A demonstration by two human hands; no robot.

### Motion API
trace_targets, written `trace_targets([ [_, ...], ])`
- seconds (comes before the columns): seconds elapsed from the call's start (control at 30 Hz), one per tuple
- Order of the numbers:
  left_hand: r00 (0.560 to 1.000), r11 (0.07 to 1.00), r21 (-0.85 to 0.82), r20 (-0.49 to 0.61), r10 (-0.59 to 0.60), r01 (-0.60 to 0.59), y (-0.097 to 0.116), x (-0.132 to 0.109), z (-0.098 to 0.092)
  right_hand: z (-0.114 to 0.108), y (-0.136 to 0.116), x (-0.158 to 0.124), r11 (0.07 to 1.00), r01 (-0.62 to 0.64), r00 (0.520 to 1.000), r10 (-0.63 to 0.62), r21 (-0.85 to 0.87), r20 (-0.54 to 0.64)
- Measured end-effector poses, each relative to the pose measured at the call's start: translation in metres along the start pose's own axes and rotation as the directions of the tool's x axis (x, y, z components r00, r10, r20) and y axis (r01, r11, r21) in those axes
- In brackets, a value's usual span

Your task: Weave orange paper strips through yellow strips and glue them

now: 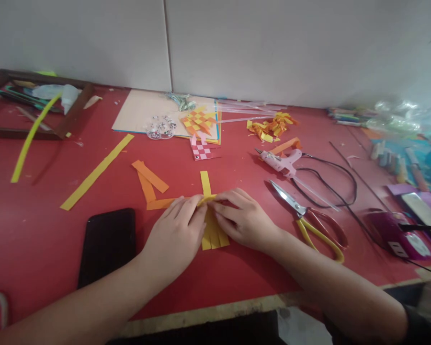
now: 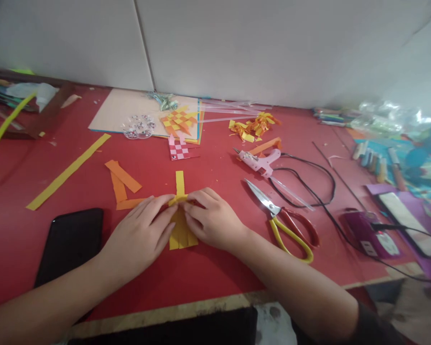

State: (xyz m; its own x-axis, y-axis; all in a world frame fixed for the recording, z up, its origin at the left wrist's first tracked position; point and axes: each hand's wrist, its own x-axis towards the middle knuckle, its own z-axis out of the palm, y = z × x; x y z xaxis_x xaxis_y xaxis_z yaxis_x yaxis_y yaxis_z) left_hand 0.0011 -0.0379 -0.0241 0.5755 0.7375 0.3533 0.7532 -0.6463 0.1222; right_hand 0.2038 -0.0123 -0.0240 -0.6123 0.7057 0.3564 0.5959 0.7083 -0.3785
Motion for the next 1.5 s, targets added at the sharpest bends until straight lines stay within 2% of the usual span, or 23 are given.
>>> trace_targets([
  [0.27, 0.999, 0.997, 0.064, -0.011, 0.053, -0.052, 0.0, -0.006, 0.005, 0.002, -0.004, 0.0, 0.999, -0.025, 1.0, 0.025, -0.04, -0.006],
  [0.57, 0.999, 1.0, 0.021, 0.04, 0.003, -0.004, 0.001, -0.009, 0.008, 0.004, -0.004, -0.002, 0.997, -0.08, 0.997, 0.08, -0.001, -0.018],
  [0.67, 0.995, 1.0, -0.001, 0.096, -0.027, 0.027, 0.004, -0.007, 0.005, 0.005, -0.003, -0.002, 0.998, -0.069, 0.997, 0.069, -0.007, -0.021],
  [0.77, 0.974, 0.997, -0.056, 0.224, -0.03, 0.044, 0.0, 0.004, -0.01, 0.006, -0.002, -0.002, 0.999, -0.045, 0.999, 0.045, -0.006, -0.031],
  [0.87, 0.963, 0.993, -0.111, 0.269, -0.009, 0.04, -0.023, 0.023, -0.032, 0.006, 0.0, -0.003, 0.999, -0.024, 0.999, 0.025, 0.02, -0.044],
  [0.97, 0.934, 0.986, -0.08, 0.339, -0.11, 0.145, -0.063, 0.04, -0.048, 0.006, 0.002, -0.002, 0.999, -0.021, 0.999, 0.023, 0.049, -0.041],
  [1.03, 0.889, 0.969, -0.045, 0.41, -0.205, 0.244, -0.093, 0.047, -0.051, 0.005, 0.003, -0.002, 0.998, -0.019, 0.999, 0.021, 0.062, -0.032],
  [1.07, 0.855, 0.957, -0.07, 0.471, -0.217, 0.281, -0.106, 0.049, -0.05, 0.005, 0.003, -0.001, 0.998, -0.019, 0.999, 0.021, 0.066, -0.03],
  [1.13, 0.831, 0.955, -0.102, 0.525, -0.186, 0.278, -0.126, 0.053, -0.047, 0.005, 0.004, -0.001, 0.997, -0.018, 0.999, 0.02, 0.069, -0.03],
  [1.2, 0.813, 0.955, -0.128, 0.561, -0.153, 0.268, -0.138, 0.057, -0.043, 0.005, 0.005, 0.0, 0.997, -0.016, 0.999, 0.019, 0.073, -0.031],
  [1.33, 0.791, 0.961, -0.168, 0.607, -0.075, 0.22, -0.145, 0.064, -0.038, 0.005, 0.006, 0.0, 0.996, -0.008, 0.999, 0.012, 0.088, -0.047],
  [1.5, 0.803, 0.969, -0.181, 0.595, -0.027, 0.167, -0.151, 0.065, -0.034, 0.006, 0.007, 0.0, 0.995, 0.008, 0.997, -0.001, 0.101, -0.076],
])
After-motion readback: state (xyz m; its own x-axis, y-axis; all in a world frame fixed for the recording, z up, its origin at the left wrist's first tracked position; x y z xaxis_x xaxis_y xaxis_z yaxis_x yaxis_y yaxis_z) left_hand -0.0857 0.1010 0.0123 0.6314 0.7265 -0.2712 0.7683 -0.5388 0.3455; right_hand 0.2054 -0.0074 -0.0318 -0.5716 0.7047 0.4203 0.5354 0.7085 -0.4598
